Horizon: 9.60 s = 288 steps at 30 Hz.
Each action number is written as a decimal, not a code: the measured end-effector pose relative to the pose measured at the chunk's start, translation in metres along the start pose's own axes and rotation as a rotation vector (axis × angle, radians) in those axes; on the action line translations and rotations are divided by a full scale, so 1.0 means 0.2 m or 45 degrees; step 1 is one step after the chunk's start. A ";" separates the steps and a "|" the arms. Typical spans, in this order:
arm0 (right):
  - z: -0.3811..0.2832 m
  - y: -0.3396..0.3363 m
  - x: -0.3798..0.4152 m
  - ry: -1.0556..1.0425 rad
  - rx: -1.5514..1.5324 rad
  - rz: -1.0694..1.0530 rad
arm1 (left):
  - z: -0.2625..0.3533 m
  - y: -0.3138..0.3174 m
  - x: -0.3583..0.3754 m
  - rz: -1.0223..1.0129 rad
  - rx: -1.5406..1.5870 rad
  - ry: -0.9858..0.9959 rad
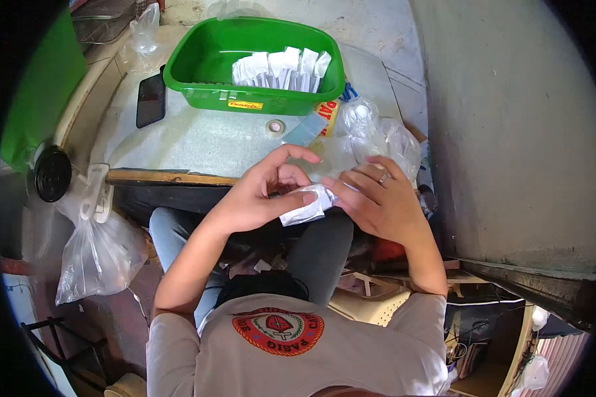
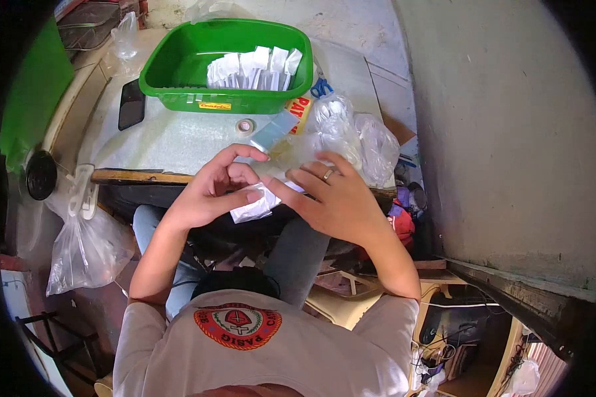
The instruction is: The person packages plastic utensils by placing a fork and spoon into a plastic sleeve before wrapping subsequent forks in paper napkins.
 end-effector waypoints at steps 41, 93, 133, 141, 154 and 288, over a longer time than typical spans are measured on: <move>-0.02 0.39 0.17 1.175 -0.782 0.477 | -0.27 -0.24 0.12 0.922 0.141 0.137; 0.10 0.37 0.02 0.656 -1.645 0.306 | 0.00 -0.07 0.04 0.497 0.024 0.140; 0.06 0.36 0.16 0.882 -1.782 0.378 | -0.04 -0.09 0.09 0.617 0.061 0.167; 0.06 0.30 0.13 0.837 -1.685 0.394 | -0.05 -0.08 0.10 0.658 0.045 0.174; 0.10 0.42 0.12 0.852 -1.731 0.405 | -0.11 -0.04 0.11 0.625 0.125 0.089; -0.18 0.81 0.35 1.249 -2.117 -0.301 | -0.16 -0.38 0.23 0.845 -0.227 0.062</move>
Point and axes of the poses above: each hand's wrist, its own x-axis away from the middle knuckle, its own y-axis out of the palm, z = x × y, the point moved 10 cm from there along -x, towards the middle knuckle, and after that the axes turned 7 degrees about y, right-handed, at the moved point
